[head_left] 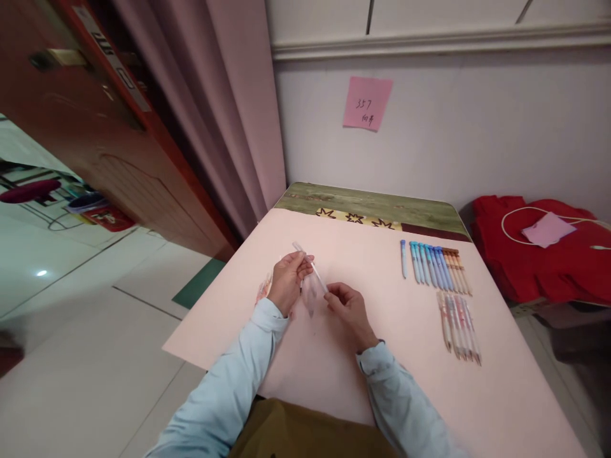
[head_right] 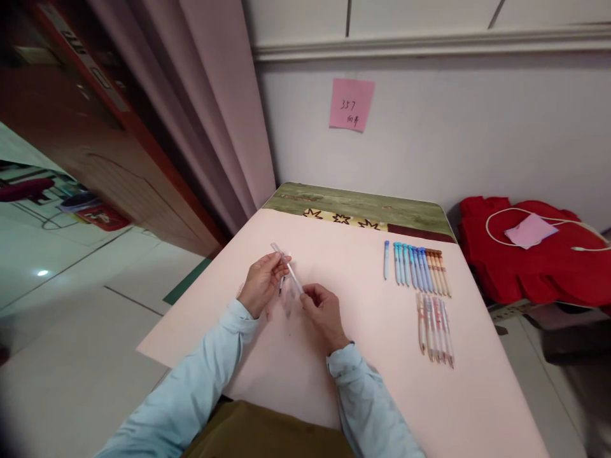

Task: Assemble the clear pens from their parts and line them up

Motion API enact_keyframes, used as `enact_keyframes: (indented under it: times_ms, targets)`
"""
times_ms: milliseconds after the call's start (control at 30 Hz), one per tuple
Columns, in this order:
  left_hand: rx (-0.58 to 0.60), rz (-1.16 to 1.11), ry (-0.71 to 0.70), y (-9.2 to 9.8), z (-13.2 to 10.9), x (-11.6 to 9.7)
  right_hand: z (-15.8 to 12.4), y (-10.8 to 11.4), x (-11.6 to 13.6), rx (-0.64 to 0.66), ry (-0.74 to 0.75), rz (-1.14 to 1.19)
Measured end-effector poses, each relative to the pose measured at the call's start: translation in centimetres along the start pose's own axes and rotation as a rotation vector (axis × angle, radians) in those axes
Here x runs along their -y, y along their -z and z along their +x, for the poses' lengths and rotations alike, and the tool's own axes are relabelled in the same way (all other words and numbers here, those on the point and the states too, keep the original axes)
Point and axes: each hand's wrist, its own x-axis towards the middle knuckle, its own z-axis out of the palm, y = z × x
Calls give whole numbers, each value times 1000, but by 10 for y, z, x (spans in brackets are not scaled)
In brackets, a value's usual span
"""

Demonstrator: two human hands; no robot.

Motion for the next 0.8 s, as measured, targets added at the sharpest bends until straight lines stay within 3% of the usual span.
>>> enact_keyframes:
  times_ms: [200,333,533,800]
  targets:
    - [31,175,-100,-5,-12,-1,1,2,1,-19,0,-35]
    - [25,239,-93,-10,-21,4,3,3,0,-72,18,-70]
    - [-18,145,2,-15,-26,10,4,1,-2,-251,48,15]
    - [-27,67,39,-17,-27,12,2,0,0,-337,117,-3]
